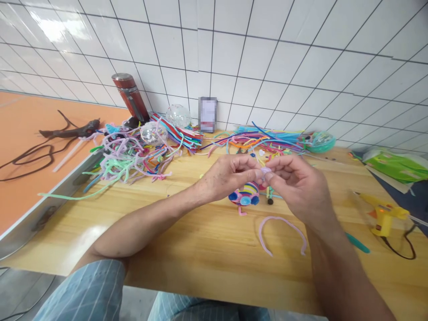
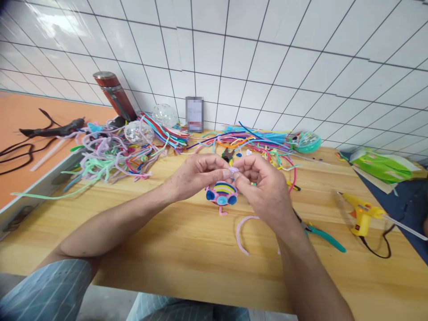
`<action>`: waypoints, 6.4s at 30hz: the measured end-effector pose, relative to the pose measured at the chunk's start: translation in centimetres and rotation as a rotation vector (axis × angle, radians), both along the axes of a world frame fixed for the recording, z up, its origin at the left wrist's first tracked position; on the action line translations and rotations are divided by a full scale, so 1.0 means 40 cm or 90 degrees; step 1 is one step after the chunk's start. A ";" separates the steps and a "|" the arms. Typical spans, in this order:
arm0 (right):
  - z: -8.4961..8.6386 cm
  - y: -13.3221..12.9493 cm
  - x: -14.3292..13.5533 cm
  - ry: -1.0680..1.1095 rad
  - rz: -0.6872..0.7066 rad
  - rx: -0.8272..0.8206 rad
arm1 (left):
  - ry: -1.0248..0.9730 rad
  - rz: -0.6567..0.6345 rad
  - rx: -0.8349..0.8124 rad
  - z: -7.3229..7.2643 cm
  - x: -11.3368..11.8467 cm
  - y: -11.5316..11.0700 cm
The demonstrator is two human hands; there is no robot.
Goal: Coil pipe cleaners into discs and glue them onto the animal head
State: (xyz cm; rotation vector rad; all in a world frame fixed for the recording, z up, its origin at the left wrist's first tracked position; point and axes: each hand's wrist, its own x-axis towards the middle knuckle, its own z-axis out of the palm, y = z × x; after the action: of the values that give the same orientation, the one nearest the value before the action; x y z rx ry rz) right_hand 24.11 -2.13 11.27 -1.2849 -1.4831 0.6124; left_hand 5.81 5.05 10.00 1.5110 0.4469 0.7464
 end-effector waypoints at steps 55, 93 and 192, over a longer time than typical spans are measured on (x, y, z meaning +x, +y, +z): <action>-0.024 0.008 -0.011 -0.063 0.011 -0.025 | 0.028 -0.019 0.022 -0.011 0.002 0.006; 0.004 0.013 0.005 0.052 0.041 -0.040 | 0.000 -0.081 -0.032 -0.021 0.003 0.035; -0.126 -0.091 0.066 0.080 -0.107 -0.037 | 0.074 0.377 0.268 -0.179 -0.095 -0.033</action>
State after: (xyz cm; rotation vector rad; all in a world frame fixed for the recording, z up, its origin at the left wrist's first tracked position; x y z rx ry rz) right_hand 26.76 -5.76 6.23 -1.3750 -1.2491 0.6168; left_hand 2.01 3.74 2.85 1.8398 0.8894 1.2765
